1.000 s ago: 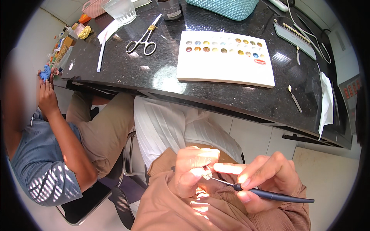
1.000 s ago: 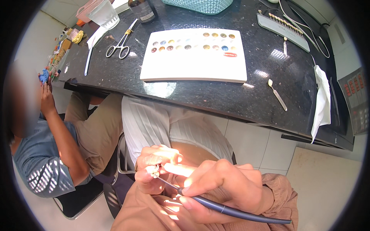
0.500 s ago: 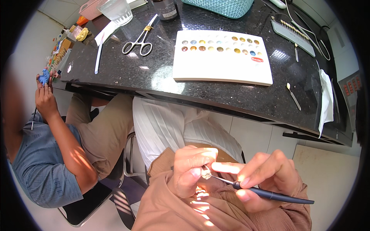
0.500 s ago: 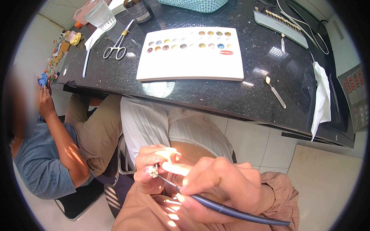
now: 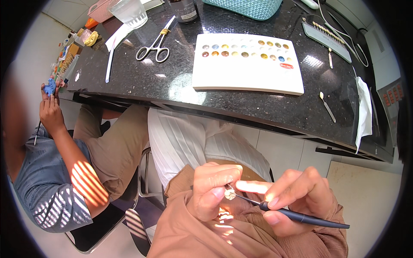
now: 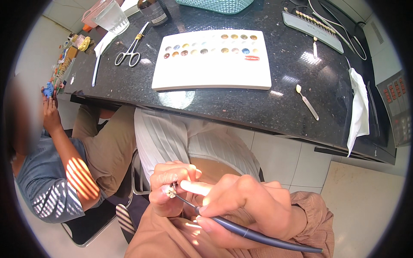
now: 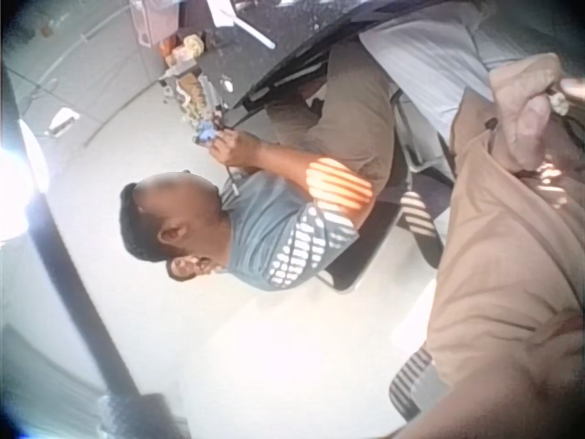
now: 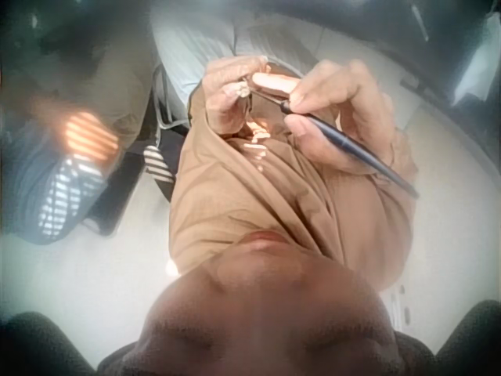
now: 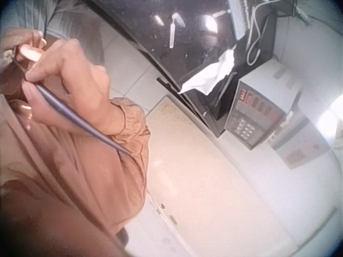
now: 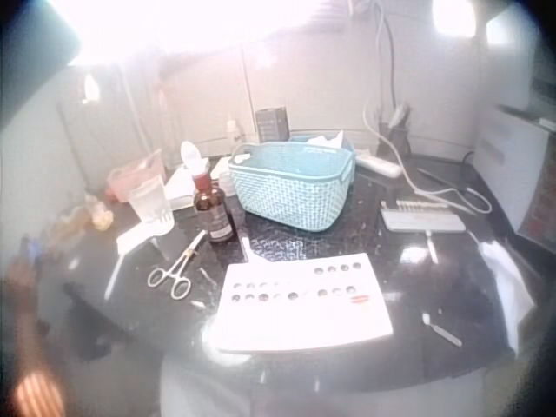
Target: The person paints a small, tooth-shaped object using a fine brush and a palette of colors. They repeatedly dip the brush into the palette and apply paint to the object, occasionally wiping the brush on a tissue. The person also picks up a second similar object to compare or work on it.
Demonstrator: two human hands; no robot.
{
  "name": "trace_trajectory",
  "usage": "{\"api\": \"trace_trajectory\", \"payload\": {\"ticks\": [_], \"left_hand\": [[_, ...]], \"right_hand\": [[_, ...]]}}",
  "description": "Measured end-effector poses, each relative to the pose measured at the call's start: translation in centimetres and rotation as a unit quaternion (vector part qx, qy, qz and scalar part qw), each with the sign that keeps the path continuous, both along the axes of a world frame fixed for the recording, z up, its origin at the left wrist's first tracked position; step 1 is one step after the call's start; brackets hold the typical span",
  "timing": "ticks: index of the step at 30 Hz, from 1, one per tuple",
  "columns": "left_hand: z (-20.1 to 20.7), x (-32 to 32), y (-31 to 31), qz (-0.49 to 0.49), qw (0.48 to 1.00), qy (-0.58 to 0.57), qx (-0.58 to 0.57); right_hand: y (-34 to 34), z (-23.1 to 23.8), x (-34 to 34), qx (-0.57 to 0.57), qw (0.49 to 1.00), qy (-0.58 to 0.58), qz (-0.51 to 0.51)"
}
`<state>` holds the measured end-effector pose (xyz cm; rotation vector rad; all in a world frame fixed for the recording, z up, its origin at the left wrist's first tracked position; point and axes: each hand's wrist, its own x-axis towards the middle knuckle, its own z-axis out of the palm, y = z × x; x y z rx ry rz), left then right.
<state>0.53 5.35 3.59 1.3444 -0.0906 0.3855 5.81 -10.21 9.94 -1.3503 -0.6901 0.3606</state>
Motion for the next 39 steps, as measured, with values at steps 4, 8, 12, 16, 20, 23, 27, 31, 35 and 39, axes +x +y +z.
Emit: {"api": "trace_trajectory", "payload": {"ticks": [4, 8, 12, 16, 20, 23, 27, 31, 35, 39], "left_hand": [[0.30, 0.15, 0.12, -0.009, 1.000, 0.000, 0.005], [0.37, 0.24, 0.24, -0.037, 0.999, 0.010, -0.008], [0.32, 0.20, 0.09, -0.036, 0.999, 0.006, -0.016], [0.35, 0.17, 0.11, -0.029, 0.999, -0.001, -0.015], [0.16, 0.07, 0.16, -0.032, 0.999, -0.001, -0.010], [0.26, 0.09, 0.37, -0.037, 0.999, 0.007, 0.003], [-0.21, 0.13, 0.37, -0.039, 0.999, -0.038, -0.001], [-0.43, 0.10, -0.25, 0.024, 0.998, -0.055, -0.005], [-0.13, 0.19, 0.33, -0.026, 0.998, -0.055, 0.008], [-0.23, 0.07, -0.30, 0.022, 0.998, -0.061, 0.001]], "right_hand": [[-0.02, 0.03, -0.22, 0.006, 1.000, 0.023, -0.011], [-0.11, -0.12, -0.01, 0.001, 1.000, 0.001, 0.001], [0.01, -0.17, -0.12, 0.009, 1.000, -0.008, -0.010], [0.02, -0.10, 0.21, 0.017, 1.000, -0.002, 0.006], [-0.07, -0.08, 0.01, -0.001, 1.000, -0.020, 0.010], [0.01, -0.17, 0.02, 0.014, 1.000, 0.001, -0.002], [0.01, -0.30, -0.03, 0.029, 0.999, -0.002, -0.014], [0.02, -0.38, -0.11, 0.024, 1.000, -0.005, -0.008], [0.32, -0.10, 0.11, 0.024, 1.000, 0.007, -0.003], [0.63, 0.09, 0.24, 0.044, 0.998, 0.048, 0.016]]}}
